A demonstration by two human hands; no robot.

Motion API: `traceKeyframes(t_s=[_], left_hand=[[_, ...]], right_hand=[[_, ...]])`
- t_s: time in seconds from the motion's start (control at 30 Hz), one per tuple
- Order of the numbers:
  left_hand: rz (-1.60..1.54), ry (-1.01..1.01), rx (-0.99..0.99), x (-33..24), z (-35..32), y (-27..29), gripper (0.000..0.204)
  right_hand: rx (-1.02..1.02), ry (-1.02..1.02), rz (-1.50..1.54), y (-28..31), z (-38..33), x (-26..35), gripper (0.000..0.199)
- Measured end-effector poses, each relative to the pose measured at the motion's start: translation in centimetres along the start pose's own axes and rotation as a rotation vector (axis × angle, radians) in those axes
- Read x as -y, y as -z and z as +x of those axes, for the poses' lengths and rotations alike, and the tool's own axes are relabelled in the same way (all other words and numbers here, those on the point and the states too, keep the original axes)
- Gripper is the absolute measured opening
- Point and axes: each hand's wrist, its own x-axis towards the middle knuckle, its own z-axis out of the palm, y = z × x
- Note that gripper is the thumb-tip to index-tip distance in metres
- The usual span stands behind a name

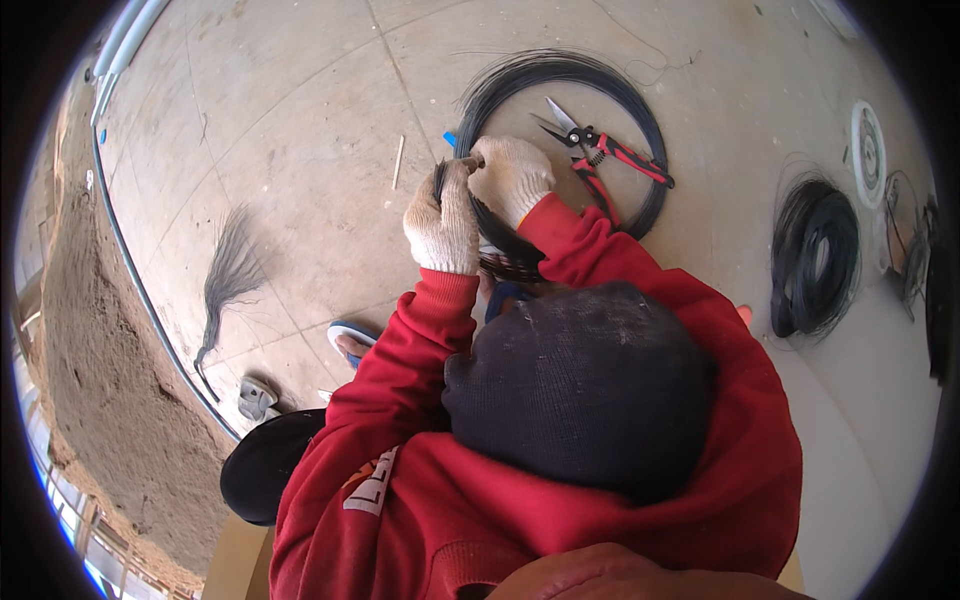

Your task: The person sits on the floor and uses red-handled pliers to repeatedly cut a black wire coil into short segments. The person holds the coil with one hand and cuts with the other, then gathers the cut pieces together.

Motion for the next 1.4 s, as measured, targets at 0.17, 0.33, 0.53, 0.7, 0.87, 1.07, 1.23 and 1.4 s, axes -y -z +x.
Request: traceKeyframes(t_s=[0.17, 0.33, 0.53, 0.7, 0.87, 1.07, 1.23, 1.4], left_hand=[[-0.069, 0.136, -0.035, 1.3, 0.2, 0.3, 0.032], [-0.108, 0.219, -0.005, 1.5, 0.9, -0.2, 0.031], [-0.107, 0.195, -0.021, 2.1, 1.4, -0.6, 0.032], [-0.134, 0.302, 0.014, 1.6, 1.8, -0.4, 0.031], [-0.175, 0.422, 0.074, 0.3, 2.7, -0.5, 0.032], [-0.221, 0.410, 0.007, 1.5, 2.7, -0.8, 0.031], [-0.219, 0.476, 0.024, 0.2, 2.6, -0.7, 0.032], [-0.278, 0.582, 0.132, 0.6, 2.9, 0.0, 0.041]], right_hand=[[-0.073, -0.025, 0.246, -0.1, -0.9, -0.2, 0.032], [-0.104, -0.025, 0.409, 0.6, -2.5, -0.3, 0.033], [-0.152, -0.027, 0.446, -0.3, -2.8, -0.6, 0.033], [-0.160, 0.014, 0.445, 0.0, -3.2, -0.4, 0.032], [-0.099, 0.062, 0.503, 0.4, -3.5, -0.8, 0.033], [-0.132, -0.028, 0.561, -0.2, -4.0, -0.7, 0.032], [-0.153, -0.048, 0.584, -0.8, -3.6, -0.7, 0.033], [-0.247, -0.170, 0.740, -1.2, -3.9, -0.1, 0.032]])
